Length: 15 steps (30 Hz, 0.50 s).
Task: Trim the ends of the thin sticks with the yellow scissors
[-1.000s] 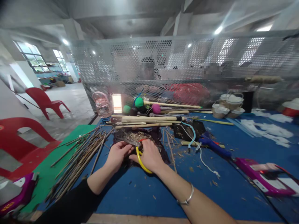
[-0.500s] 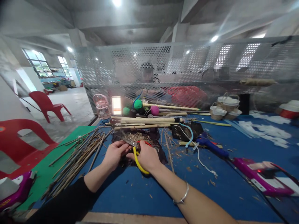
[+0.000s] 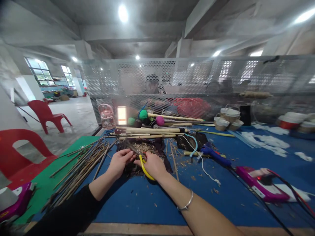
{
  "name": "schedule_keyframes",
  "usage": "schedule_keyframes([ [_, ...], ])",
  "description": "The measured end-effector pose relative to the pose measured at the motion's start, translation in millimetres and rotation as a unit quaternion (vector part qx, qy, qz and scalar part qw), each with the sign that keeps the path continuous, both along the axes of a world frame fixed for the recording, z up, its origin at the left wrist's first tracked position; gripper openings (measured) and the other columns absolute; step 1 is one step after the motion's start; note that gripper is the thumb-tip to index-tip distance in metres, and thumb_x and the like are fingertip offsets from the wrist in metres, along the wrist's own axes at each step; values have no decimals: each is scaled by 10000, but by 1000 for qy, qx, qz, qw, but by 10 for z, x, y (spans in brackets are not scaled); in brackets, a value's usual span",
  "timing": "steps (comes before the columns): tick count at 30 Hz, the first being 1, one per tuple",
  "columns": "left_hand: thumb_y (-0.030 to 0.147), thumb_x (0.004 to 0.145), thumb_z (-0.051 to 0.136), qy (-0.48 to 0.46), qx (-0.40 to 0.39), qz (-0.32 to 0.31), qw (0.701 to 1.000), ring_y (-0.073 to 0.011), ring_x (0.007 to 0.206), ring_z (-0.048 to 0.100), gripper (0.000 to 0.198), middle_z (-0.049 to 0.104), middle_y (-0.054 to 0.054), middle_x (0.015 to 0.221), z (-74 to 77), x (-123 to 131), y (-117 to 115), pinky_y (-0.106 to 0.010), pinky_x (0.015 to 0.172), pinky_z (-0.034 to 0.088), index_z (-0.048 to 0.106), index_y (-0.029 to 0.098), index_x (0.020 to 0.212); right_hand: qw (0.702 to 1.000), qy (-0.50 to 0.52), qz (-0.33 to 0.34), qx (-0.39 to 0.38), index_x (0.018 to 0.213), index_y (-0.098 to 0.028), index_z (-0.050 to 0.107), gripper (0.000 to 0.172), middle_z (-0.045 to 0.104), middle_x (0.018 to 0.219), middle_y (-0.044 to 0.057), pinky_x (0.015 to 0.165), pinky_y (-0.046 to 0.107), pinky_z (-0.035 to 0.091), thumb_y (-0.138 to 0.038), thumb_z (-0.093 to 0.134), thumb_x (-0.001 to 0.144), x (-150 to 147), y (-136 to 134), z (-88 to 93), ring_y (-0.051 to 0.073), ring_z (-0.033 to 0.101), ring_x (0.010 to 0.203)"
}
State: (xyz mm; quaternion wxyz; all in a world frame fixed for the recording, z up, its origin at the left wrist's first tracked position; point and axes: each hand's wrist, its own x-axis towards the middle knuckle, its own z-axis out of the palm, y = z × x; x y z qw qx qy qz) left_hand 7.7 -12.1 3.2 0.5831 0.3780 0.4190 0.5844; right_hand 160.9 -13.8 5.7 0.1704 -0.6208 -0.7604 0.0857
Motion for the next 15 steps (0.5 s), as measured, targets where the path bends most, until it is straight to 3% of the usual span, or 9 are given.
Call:
schedule_keyframes([
  [8, 230, 600, 717, -28, -17, 2, 999, -86, 656, 610, 248, 666, -65, 796, 9, -2, 7, -154, 571, 476, 670, 129, 822, 1000, 14, -9, 21, 950, -192, 506, 512, 642, 862, 69, 626, 270, 353, -631, 518, 688, 44, -15, 12, 237, 610, 807],
  [15, 256, 584, 720, -10, -10, -43, 999, -59, 590, 581, 203, 646, -28, 687, 8, 2, -20, -134, 551, 455, 663, 124, 727, 999, 23, 22, 30, 921, -161, 503, 514, 603, 932, 91, 683, 272, 355, -583, 602, 644, 18, -60, 62, 242, 575, 878],
])
